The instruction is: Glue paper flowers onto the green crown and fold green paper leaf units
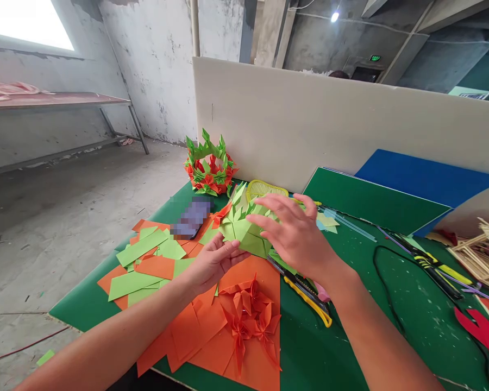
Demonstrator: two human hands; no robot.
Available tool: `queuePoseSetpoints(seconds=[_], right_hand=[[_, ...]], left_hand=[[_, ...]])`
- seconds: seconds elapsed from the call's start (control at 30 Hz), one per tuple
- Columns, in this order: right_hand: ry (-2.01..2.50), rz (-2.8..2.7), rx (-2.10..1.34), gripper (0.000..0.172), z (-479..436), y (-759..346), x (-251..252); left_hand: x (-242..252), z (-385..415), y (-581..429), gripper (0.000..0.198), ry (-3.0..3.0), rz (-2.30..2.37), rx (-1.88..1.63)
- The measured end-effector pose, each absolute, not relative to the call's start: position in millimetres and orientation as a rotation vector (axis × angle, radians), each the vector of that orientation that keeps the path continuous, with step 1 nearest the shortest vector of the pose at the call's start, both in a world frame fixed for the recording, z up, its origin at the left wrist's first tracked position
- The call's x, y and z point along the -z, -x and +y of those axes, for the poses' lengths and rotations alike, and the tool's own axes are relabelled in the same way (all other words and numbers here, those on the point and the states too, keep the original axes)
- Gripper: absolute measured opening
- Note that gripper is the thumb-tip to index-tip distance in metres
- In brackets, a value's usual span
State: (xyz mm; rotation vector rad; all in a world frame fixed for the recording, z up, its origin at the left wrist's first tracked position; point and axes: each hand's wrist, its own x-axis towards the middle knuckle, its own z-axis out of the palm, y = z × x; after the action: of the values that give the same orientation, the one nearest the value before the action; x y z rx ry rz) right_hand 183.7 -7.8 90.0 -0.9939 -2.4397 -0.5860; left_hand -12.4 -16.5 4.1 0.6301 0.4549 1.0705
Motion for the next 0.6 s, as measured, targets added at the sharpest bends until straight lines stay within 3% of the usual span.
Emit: queuePoseSetpoints(seconds=[0.13,0.37,0.6], right_hand=[[1.318,-2.118,0.472,0.024,-12.5,-223.4,-62.1],[2.122,-1.837,-0.161,0.050,-33.5,-296.2,19.0],[2.216,-1.688,-0.537,0.053,-39.2,-295.7,39.6]], left_hand=[[-1.9,-13.2,12.4,0.033,-0.634,0.552,-1.132],[8.7,-8.4,6.0,0.044,-0.731,0.685,-1.208],[14.6,-3.6,1.6,0.054,-0.773,0.807,-1.220]])
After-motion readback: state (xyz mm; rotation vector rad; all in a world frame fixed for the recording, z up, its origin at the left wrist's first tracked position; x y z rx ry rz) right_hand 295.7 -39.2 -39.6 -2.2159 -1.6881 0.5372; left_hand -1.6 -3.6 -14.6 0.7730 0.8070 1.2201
